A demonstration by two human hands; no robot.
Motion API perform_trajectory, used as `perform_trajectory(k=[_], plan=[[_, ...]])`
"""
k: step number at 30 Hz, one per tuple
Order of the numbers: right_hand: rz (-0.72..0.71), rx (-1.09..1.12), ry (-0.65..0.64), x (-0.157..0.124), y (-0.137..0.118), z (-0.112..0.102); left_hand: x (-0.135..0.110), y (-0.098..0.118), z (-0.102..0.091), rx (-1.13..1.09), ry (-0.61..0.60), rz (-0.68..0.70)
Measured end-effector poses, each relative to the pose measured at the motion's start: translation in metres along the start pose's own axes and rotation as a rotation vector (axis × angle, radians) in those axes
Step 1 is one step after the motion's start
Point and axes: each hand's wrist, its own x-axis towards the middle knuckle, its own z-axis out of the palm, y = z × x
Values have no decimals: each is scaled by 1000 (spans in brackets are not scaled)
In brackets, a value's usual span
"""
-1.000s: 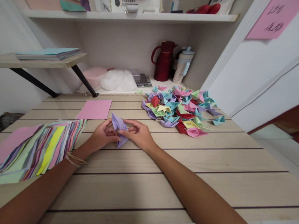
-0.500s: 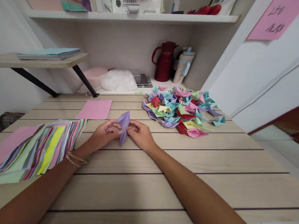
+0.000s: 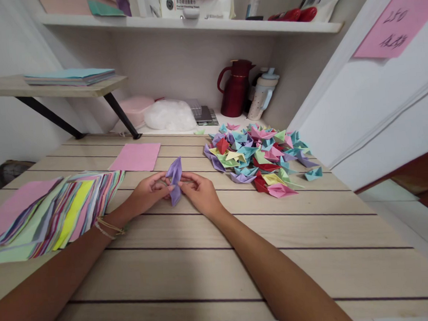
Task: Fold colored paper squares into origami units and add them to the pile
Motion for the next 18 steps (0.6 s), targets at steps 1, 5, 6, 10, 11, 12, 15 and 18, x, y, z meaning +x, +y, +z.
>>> perform_trajectory(k=[1,5,6,10,11,12,15,18], plan=[[2,-14,8,0,0,0,0,0,0,-11,0,1],[2,-154,87,0,1,3,1,-3,0,11,11,32],[-5,-195,110,1,1,3,1,-4,0,26,15,43],[-46,-273,164,2,1,7,2,-8,1,132,55,112],[-54,-284,170,1,-1,9,2,-8,2,195,82,136],[-62,-303,176,0,-3,10,2,-8,4,274,120,161],[-102,-412,180,-5,-10,16,1,-5,10,506,255,207],[-162,-470,162,-9,-14,20,-1,-1,16,604,306,228]])
